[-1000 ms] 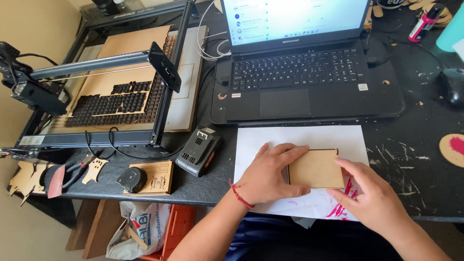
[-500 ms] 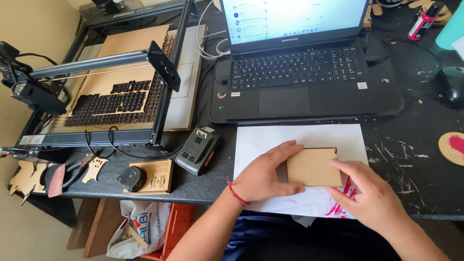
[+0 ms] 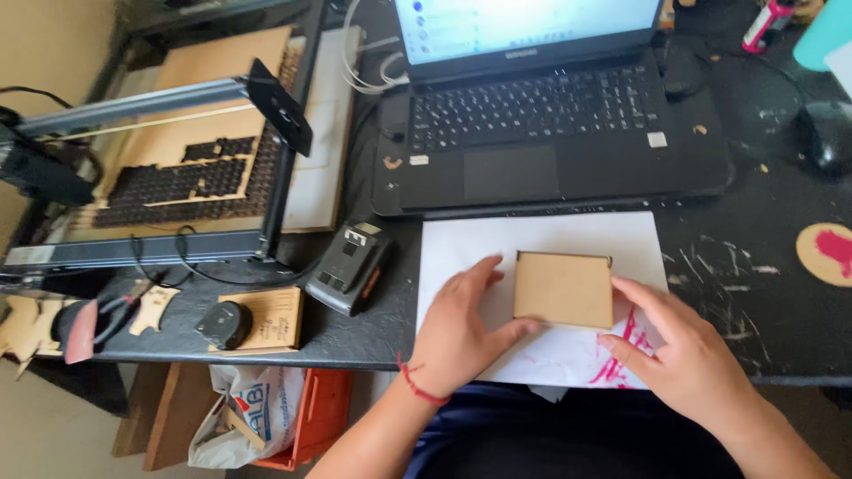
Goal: Assemble small laser-cut wooden boxes and check designs on a laptop
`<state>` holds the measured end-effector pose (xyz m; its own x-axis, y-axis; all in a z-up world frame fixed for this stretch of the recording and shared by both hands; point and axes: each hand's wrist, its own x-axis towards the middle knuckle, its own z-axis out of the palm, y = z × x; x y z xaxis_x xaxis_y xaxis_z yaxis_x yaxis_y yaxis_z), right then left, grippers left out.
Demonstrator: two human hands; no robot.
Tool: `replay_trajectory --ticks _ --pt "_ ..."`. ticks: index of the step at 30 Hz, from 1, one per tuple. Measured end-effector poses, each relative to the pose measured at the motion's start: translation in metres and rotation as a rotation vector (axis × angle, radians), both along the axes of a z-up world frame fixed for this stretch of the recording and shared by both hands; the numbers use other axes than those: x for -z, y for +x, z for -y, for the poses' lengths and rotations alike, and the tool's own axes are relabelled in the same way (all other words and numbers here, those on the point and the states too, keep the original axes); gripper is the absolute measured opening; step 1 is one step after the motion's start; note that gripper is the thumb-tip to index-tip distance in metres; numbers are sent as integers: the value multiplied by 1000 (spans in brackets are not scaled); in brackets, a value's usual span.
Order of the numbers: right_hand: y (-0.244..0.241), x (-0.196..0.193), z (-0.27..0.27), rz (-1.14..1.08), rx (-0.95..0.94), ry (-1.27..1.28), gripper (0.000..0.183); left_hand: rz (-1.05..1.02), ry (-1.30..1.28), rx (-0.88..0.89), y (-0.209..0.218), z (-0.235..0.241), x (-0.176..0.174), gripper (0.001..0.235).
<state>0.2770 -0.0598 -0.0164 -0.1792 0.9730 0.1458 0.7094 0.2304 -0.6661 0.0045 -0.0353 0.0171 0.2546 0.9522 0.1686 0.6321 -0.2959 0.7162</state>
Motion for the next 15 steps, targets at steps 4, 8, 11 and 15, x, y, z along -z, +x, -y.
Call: replay_trajectory --ticks 4,8,11,15 --pt "6 3 9 111 -90 6 68 -148 141 34 3 19 13 53" --pt "-9 -14 14 116 -126 -38 75 -135 142 55 13 29 10 59" --pt "-13 -17 11 177 -151 -4 78 -156 199 46 17 31 13 57" --pt "-14 -26 9 213 -204 -20 77 -166 219 21 20 32 12 51"
